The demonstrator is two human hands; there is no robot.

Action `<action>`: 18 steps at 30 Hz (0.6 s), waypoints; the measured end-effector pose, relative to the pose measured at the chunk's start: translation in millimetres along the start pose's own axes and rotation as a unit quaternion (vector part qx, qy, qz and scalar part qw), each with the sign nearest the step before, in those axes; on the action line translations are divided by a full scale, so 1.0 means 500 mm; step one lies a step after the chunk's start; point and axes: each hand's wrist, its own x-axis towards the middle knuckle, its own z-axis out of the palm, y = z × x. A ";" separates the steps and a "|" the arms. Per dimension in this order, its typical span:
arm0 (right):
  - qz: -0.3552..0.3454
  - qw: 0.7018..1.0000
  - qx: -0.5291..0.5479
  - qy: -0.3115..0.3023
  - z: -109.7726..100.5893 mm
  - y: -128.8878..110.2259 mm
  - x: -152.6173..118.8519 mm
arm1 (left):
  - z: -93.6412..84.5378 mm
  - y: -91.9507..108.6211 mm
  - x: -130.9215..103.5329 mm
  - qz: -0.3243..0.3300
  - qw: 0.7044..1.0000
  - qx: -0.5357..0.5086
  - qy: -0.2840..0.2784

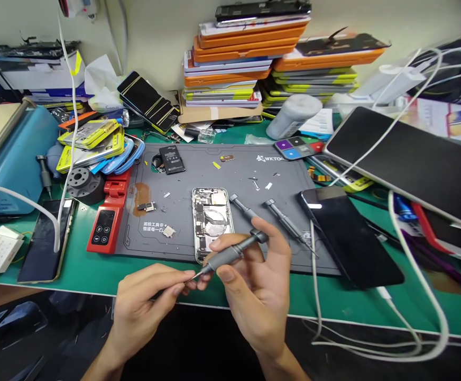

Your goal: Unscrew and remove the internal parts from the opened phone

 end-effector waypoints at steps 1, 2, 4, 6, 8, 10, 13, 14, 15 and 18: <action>0.003 1.000 0.004 0.003 0.001 0.000 0.000 | -0.002 0.001 0.000 0.000 1.000 0.002 -0.001; 0.004 1.000 0.007 0.005 0.002 -0.001 0.001 | -0.004 0.002 0.001 0.001 1.000 0.003 -0.002; 0.004 1.000 0.014 0.010 0.005 -0.001 0.003 | -0.009 0.004 0.000 0.003 1.000 0.009 -0.007; 0.003 1.000 0.023 0.006 0.009 0.002 0.005 | -0.013 0.003 -0.001 0.002 1.000 0.015 -0.024; 0.006 0.999 0.031 -0.002 0.012 0.009 0.007 | -0.016 -0.002 -0.002 -0.001 0.999 0.041 0.000; 0.003 0.999 0.035 -0.022 0.014 0.018 0.009 | -0.017 -0.011 -0.003 -0.006 0.997 0.068 0.023; -0.031 0.999 0.018 -0.011 0.009 0.021 0.011 | -0.016 -0.023 -0.005 -0.002 0.994 0.100 0.038; -0.050 0.999 -0.004 0.017 0.002 0.017 0.013 | -0.015 -0.027 -0.006 -0.007 0.993 0.110 0.043; -0.072 0.995 -0.041 0.056 -0.009 0.009 0.017 | -0.015 -0.031 -0.007 -0.014 0.992 0.117 0.045; -0.128 0.945 -0.252 0.165 -0.063 -0.029 0.041 | -0.015 -0.038 -0.011 -0.032 0.991 0.123 0.046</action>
